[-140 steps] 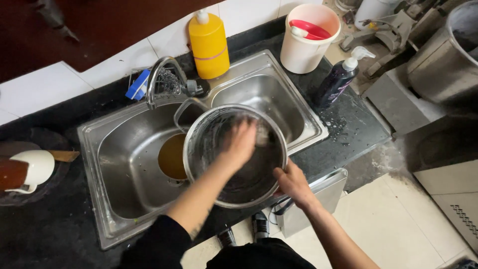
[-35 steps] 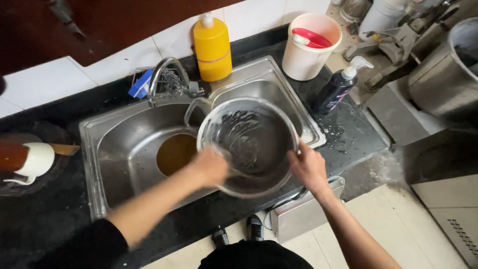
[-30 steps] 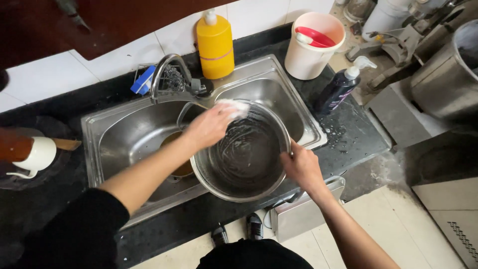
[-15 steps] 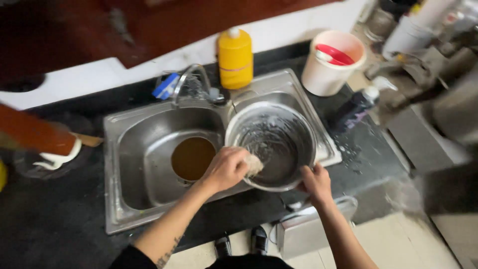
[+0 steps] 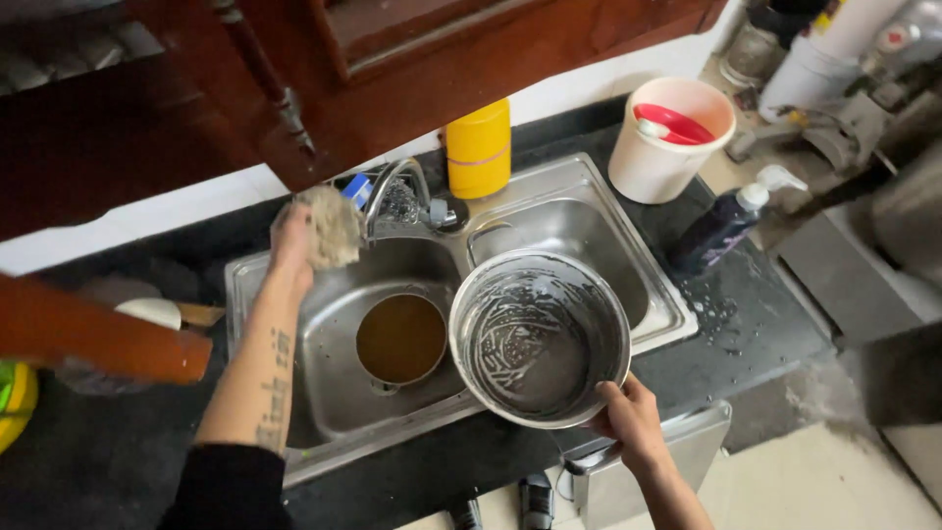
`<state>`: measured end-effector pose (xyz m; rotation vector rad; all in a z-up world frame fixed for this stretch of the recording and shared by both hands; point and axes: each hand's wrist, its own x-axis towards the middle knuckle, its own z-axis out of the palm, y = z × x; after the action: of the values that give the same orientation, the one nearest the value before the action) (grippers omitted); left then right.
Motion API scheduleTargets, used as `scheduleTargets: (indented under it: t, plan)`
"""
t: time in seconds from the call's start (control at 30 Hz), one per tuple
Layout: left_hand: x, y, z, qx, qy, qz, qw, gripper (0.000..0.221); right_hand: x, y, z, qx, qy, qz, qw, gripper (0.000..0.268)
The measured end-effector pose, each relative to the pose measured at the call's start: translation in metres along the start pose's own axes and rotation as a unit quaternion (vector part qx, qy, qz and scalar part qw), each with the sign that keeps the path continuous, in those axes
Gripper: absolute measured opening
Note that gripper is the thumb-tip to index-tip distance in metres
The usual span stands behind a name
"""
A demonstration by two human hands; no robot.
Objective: Washing a large metal pot in a sink and then cracking and whisking eggs in a bowl.
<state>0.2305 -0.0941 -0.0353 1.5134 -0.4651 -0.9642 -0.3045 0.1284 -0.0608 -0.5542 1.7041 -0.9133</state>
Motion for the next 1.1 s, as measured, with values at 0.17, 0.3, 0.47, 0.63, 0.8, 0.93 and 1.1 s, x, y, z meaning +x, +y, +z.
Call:
scheduleTargets:
  t: [0.17, 0.3, 0.47, 0.63, 0.8, 0.93, 1.1]
  plan:
    - [0.011, 0.051, 0.041, 0.024, -0.128, -0.072, 0.989, 0.015, -0.033, 0.006, 0.019, 0.031, 0.003, 0.064, 0.998, 0.019]
    - [0.004, -0.004, 0.029, 0.167, -0.02, 0.022, 0.986, 0.038, -0.047, 0.005, 0.047, 0.027, -0.009, 0.062, 0.998, 0.021]
    - [-0.117, -0.083, -0.042, 0.497, -0.208, 0.1, 0.837, 0.071, -0.046, -0.016, 0.098, -0.124, -0.08, 0.024, 0.989, 0.025]
    - [-0.119, -0.125, -0.12, 0.514, -0.144, 0.026, 0.845, 0.037, 0.037, 0.01, 0.171, -0.212, -0.157, -0.046, 0.963, 0.039]
    - [-0.157, -0.065, -0.143, 0.479, 0.02, 0.031, 0.877, 0.051, 0.06, -0.008, 0.224, -0.319, -0.286, -0.118, 0.896, 0.056]
    - [-0.166, -0.034, -0.137, 0.503, 0.114, 0.075, 0.853, 0.029, 0.161, -0.009, 0.248, -0.22, -0.383, -0.081, 0.893, 0.063]
    - [-0.221, 0.033, -0.077, 0.508, 0.19, 0.014, 0.84, 0.03, 0.312, -0.069, 0.312, -0.167, -0.294, -0.13, 0.932, 0.053]
